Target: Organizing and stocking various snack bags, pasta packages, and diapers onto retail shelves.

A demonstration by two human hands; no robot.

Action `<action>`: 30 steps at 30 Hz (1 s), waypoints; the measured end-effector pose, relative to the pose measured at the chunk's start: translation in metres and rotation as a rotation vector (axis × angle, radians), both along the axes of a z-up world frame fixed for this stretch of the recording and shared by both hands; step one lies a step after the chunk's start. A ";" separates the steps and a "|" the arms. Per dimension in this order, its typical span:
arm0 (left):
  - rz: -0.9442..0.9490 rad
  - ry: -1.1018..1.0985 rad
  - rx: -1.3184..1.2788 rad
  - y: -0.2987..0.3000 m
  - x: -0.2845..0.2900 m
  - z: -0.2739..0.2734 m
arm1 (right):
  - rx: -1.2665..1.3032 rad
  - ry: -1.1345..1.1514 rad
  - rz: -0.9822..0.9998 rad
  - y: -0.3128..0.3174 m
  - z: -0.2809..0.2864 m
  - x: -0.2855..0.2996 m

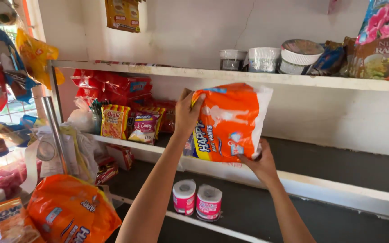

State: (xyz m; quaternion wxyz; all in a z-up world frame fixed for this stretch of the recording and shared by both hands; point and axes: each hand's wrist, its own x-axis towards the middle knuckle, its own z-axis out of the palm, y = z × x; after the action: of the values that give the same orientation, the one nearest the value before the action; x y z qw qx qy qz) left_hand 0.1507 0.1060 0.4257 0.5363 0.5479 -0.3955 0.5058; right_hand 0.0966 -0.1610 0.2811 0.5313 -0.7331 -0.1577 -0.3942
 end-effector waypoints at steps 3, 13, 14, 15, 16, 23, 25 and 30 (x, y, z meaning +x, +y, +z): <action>0.073 0.048 0.087 -0.002 0.044 -0.017 | -0.413 -0.075 -0.374 0.008 0.016 0.012; 0.247 0.397 0.189 0.004 0.137 -0.125 | -0.442 0.276 -0.505 -0.007 0.004 0.086; 0.179 0.478 0.246 0.004 0.154 -0.140 | -0.355 0.330 -0.484 -0.005 0.002 0.088; 0.114 0.555 0.294 0.006 0.173 -0.152 | -0.274 0.377 -0.459 -0.002 0.005 0.091; 0.114 0.553 0.288 0.005 0.174 -0.154 | -0.279 0.373 -0.458 0.016 0.025 0.075; 0.399 0.774 0.488 -0.026 0.130 -0.114 | -0.430 0.301 -0.804 0.034 0.044 0.076; 0.436 0.862 0.535 -0.049 0.157 -0.121 | -0.399 0.132 -0.812 0.018 0.029 0.100; 0.407 0.623 0.530 -0.102 0.276 -0.173 | -0.718 0.166 -0.324 -0.010 -0.008 0.159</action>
State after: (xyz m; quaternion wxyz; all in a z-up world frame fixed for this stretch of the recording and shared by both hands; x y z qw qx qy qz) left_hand 0.4264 0.0039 0.2524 0.3607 0.8587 -0.2154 0.2934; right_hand 0.2554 -0.1714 0.2730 0.1832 -0.9168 -0.1243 -0.3324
